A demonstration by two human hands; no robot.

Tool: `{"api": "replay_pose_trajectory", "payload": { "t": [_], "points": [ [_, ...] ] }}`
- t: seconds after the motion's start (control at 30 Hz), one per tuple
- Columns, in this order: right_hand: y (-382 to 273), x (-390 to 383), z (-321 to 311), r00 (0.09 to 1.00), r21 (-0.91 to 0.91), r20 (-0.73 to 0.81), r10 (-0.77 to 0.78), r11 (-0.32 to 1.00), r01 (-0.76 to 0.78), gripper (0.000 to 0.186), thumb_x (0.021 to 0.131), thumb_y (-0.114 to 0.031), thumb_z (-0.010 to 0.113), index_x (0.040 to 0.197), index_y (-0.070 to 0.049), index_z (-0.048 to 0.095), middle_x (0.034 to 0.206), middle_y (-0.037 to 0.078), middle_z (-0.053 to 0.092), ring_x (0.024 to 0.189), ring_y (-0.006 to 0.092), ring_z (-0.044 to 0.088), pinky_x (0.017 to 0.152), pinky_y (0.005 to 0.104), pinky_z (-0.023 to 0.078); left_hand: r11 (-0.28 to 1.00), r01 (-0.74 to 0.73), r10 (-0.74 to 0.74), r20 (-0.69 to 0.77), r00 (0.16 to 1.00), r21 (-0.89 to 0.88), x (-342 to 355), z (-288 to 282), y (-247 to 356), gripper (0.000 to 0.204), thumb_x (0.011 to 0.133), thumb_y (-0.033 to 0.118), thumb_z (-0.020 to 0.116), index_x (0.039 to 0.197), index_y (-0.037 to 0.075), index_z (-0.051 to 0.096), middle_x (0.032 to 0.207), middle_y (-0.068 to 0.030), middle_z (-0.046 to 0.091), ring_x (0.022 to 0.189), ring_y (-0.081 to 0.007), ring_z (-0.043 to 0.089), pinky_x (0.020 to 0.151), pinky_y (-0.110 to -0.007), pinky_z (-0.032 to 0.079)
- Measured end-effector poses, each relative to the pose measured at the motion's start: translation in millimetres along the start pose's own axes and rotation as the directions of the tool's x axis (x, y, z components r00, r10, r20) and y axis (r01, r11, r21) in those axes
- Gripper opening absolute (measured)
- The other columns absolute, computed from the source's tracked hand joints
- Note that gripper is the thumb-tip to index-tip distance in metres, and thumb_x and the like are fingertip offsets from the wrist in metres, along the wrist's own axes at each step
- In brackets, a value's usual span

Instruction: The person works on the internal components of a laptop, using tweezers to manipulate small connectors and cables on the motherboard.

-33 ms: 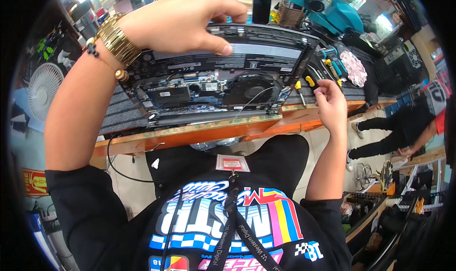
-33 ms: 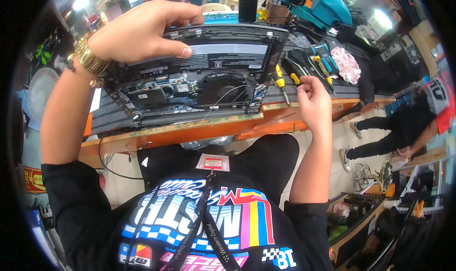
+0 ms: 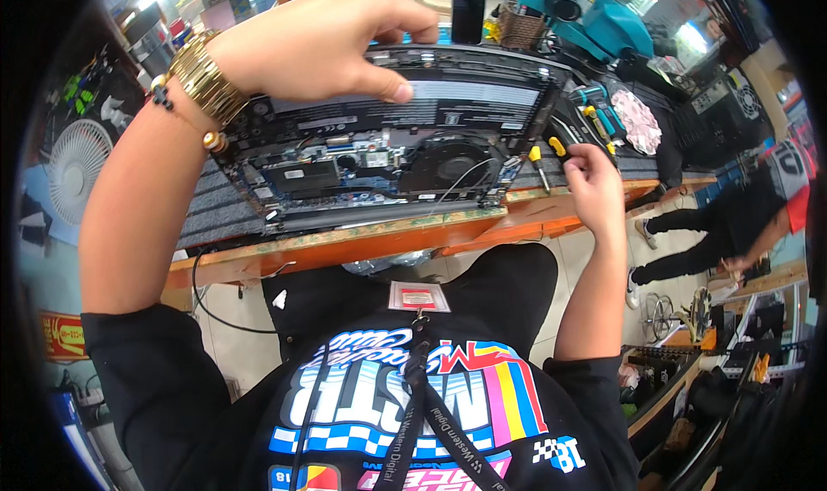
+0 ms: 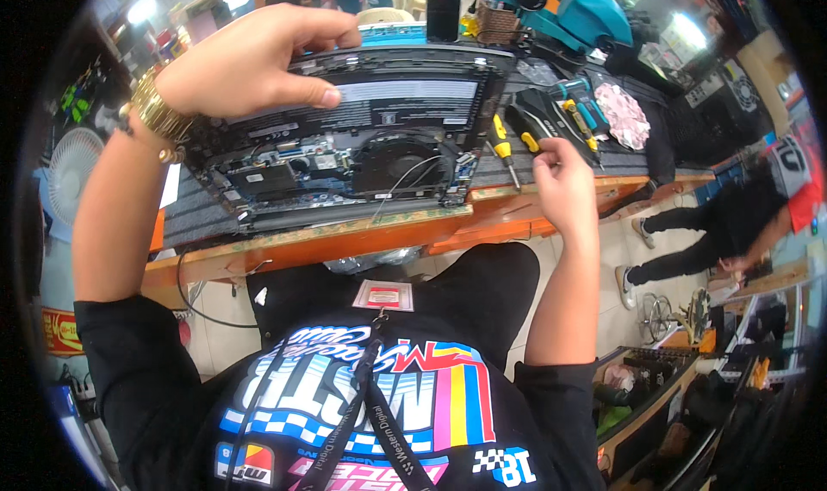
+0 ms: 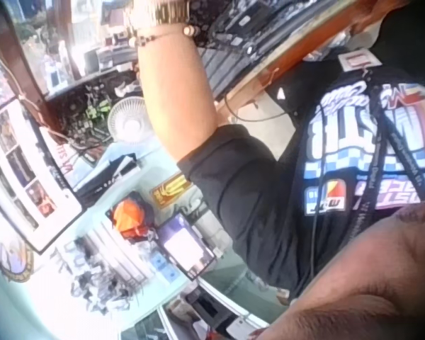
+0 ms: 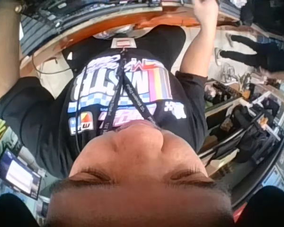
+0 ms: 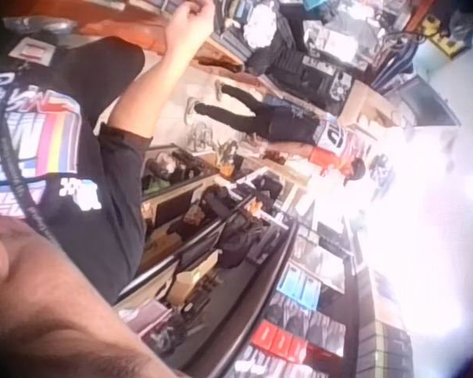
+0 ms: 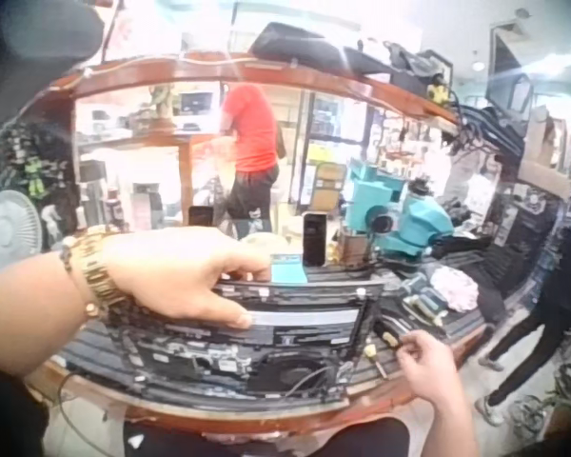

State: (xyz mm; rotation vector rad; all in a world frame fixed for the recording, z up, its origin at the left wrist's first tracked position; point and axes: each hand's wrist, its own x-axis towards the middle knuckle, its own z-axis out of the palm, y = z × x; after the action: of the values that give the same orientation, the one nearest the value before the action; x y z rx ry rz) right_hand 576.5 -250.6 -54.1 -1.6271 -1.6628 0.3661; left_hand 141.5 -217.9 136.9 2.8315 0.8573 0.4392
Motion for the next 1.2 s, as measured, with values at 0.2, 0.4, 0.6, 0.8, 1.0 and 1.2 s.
{"api": "replay_pose_trajectory", "payload": {
  "t": [0.2, 0.4, 0.6, 0.8, 1.0, 1.2],
  "points": [
    [-11.9, 7.6, 34.1, 0.974, -0.21, 0.17, -0.152, 0.96, 0.187, 0.028, 0.102, -0.019, 0.08, 0.126, -0.005, 0.083, 0.112, 0.016, 0.081, 0.105, 0.0395, 0.081, 0.094, 0.0511, 0.064, 0.996, 0.093, -0.092, -0.046, 0.995, 0.016, -3.0, 4.5, 6.2, 0.052, 0.098, 0.024, 0.095, 0.138, 0.002, 0.07, 0.117, -0.0157, 0.079, 0.11, -0.0305, 0.074, 0.103, -0.045, 0.06],
    [-37.2, 20.3, 62.9, 0.99, -0.52, 0.108, -0.089, 0.844, 0.133, 0.026, 0.105, -0.027, 0.077, 0.117, -0.005, 0.083, 0.122, 0.017, 0.082, 0.114, 0.0429, 0.081, 0.099, 0.0554, 0.066, 0.991, 0.128, -0.127, 0.007, 0.992, -0.029, 0.0, 1.0, 6.7, 0.049, 0.097, 0.026, 0.094, 0.133, 0.003, 0.07, 0.113, -0.021, 0.079, 0.109, -0.0402, 0.076, 0.101, -0.051, 0.06],
    [-45.5, 40.6, 80.0, 0.981, -0.654, 0.194, 0.022, 0.748, 0.112, 0.019, 0.105, -0.009, 0.067, 0.115, -0.002, 0.08, 0.123, 0.023, 0.085, 0.115, 0.0425, 0.084, 0.096, 0.0576, 0.068, 0.995, 0.086, -0.087, 0.029, 0.996, 0.057, 1.2, -2.5, 1.8, 0.056, 0.1, 0.028, 0.094, 0.142, 0.0, 0.071, 0.12, -0.0169, 0.078, 0.114, -0.0296, 0.075, 0.104, -0.045, 0.061],
    [-5.0, 52.3, 41.6, 0.995, -0.346, -0.02, -0.096, 0.935, 0.083, 0.037, 0.112, -0.032, 0.07, 0.107, 0.003, 0.08, 0.097, 0.029, 0.081, 0.094, 0.0472, 0.081, 0.087, 0.0555, 0.062, 0.996, -0.092, 0.09, -0.046, 0.995, -0.024, 4.7, 1.6, -7.3, 0.048, 0.098, 0.028, 0.091, 0.134, 0.0, 0.074, 0.124, -0.025, 0.078, 0.117, -0.0396, 0.077, 0.104, -0.05, 0.061],
    [2.0, -3.5, -30.7, 0.992, 0.921, 0.072, 0.101, 0.376, -0.105, 0.016, 0.125, -0.014, 0.06, 0.137, -0.004, 0.065, 0.094, -0.001, 0.055, 0.068, 0.0071, 0.048, 0.054, 0.0252, 0.04, 0.998, -0.018, 0.019, -0.02, 1.0, 0.066, 7.7, -0.4, -2.4, 0.055, 0.096, 0.03, 0.094, 0.14, 0.002, 0.075, 0.13, -0.0256, 0.074, 0.127, -0.0449, 0.07, 0.111, -0.052, 0.057],
    [-90.7, -81.8, -30.3, 0.904, 0.907, 0.227, -0.363, 0.416, -0.061, 0.027, 0.117, -0.008, 0.061, 0.139, 0.007, 0.058, 0.082, 0.004, 0.063, 0.053, 0.0072, 0.05, 0.044, 0.0228, 0.039, 0.996, -0.088, 0.09, -0.071, 0.993, 0.032, -7.0, -1.9, -7.1, 0.054, 0.095, 0.03, 0.095, 0.137, 0.0, 0.079, 0.128, -0.0286, 0.083, 0.124, -0.0439, 0.08, 0.108, -0.051, 0.062]
  ]
}}
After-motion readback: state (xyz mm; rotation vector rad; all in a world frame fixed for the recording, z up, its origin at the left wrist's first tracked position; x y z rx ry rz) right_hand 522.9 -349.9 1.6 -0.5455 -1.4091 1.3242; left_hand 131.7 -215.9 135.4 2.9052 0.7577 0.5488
